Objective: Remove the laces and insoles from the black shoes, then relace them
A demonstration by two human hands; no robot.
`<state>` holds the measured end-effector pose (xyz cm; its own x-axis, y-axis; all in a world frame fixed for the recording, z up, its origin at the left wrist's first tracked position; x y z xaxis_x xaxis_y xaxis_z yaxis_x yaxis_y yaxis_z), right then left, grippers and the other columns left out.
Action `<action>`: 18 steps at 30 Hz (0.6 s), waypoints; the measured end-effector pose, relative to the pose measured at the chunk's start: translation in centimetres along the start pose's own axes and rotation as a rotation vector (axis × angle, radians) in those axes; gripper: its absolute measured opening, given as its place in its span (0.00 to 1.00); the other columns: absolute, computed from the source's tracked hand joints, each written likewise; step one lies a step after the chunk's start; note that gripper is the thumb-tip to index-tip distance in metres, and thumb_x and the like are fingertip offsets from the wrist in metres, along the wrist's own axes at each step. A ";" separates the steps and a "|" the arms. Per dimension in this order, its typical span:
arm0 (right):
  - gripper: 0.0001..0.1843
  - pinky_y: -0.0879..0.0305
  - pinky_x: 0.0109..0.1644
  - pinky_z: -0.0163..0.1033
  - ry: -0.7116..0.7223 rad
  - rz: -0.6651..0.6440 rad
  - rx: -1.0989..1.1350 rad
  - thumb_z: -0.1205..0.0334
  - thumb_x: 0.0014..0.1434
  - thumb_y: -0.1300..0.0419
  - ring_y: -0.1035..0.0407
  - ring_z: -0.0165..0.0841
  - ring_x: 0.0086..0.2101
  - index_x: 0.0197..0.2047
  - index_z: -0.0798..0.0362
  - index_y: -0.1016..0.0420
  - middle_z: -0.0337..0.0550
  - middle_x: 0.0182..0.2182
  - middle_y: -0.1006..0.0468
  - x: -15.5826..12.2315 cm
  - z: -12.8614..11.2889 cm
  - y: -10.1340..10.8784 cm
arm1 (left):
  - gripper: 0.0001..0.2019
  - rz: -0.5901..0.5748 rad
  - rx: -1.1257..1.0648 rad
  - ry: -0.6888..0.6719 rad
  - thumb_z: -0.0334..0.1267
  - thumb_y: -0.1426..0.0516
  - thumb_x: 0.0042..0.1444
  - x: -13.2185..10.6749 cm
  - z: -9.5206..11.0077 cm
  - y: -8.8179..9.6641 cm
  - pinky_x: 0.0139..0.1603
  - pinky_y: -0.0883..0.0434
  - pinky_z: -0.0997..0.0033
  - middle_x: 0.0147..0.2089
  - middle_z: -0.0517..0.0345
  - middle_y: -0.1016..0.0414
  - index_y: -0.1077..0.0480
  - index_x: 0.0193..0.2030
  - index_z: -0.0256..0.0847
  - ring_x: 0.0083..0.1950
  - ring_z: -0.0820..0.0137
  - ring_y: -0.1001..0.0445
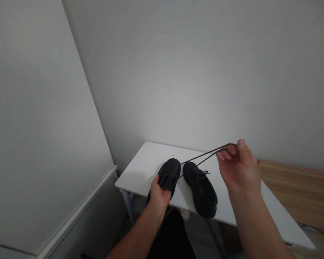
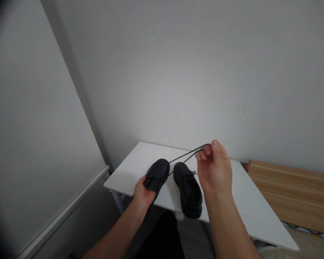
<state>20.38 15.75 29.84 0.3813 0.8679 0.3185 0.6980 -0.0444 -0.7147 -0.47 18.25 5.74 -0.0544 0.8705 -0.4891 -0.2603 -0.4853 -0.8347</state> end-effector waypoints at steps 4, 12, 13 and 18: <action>0.13 0.37 0.36 0.34 0.075 0.107 -0.061 0.55 0.53 0.42 0.36 0.24 0.27 0.25 0.52 0.40 0.36 0.31 0.28 0.7 1.4 3.2 | 0.17 -0.080 0.045 0.008 0.33 0.47 0.50 -1.6 0.4 -0.5 0.44 0.27 0.64 0.39 0.44 0.23 0.30 0.46 0.30 0.42 0.62 0.24; 0.07 0.41 0.36 0.37 -0.178 -0.678 -1.290 0.63 0.50 0.41 0.35 0.30 0.31 0.35 0.53 0.33 0.39 0.29 0.28 -5.6 15.4 1.3 | 0.23 -0.315 0.161 0.067 0.23 0.50 0.37 -4.2 -0.8 -1.8 0.48 0.31 0.62 0.37 0.48 0.23 0.28 0.42 0.30 0.42 0.62 0.25; 0.09 0.42 0.35 0.37 -0.217 -0.721 -1.320 0.64 0.49 0.41 0.35 0.30 0.30 0.36 0.53 0.33 0.38 0.28 0.28 -6.3 16.3 1.5 | 0.22 -0.355 0.178 0.080 0.23 0.50 0.35 -4.4 -1.0 -2.1 0.49 0.32 0.61 0.37 0.49 0.23 0.27 0.40 0.31 0.43 0.61 0.26; 0.05 0.49 0.29 0.33 -0.478 -0.899 -1.131 0.63 0.51 0.43 0.43 0.26 0.24 0.27 0.54 0.34 0.35 0.21 0.35 -9.1 17.8 1.1 | 0.14 -0.427 0.317 0.071 0.25 0.49 0.30 -4.6 -1.4 -2.1 0.46 0.32 0.60 0.32 0.51 0.24 0.27 0.26 0.32 0.41 0.58 0.27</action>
<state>6.88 16.60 15.10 -0.4807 0.8768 -0.0091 0.7525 0.4179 0.5091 1.65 15.13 9.44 0.1825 0.9720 -0.1479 -0.5241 -0.0310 -0.8511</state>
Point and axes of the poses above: each hand's wrist, its own x-axis towards the middle knuckle, its own y-axis out of the back of the hand, z = x × y, the point moved 10 cm from there along x, towards the middle knuckle
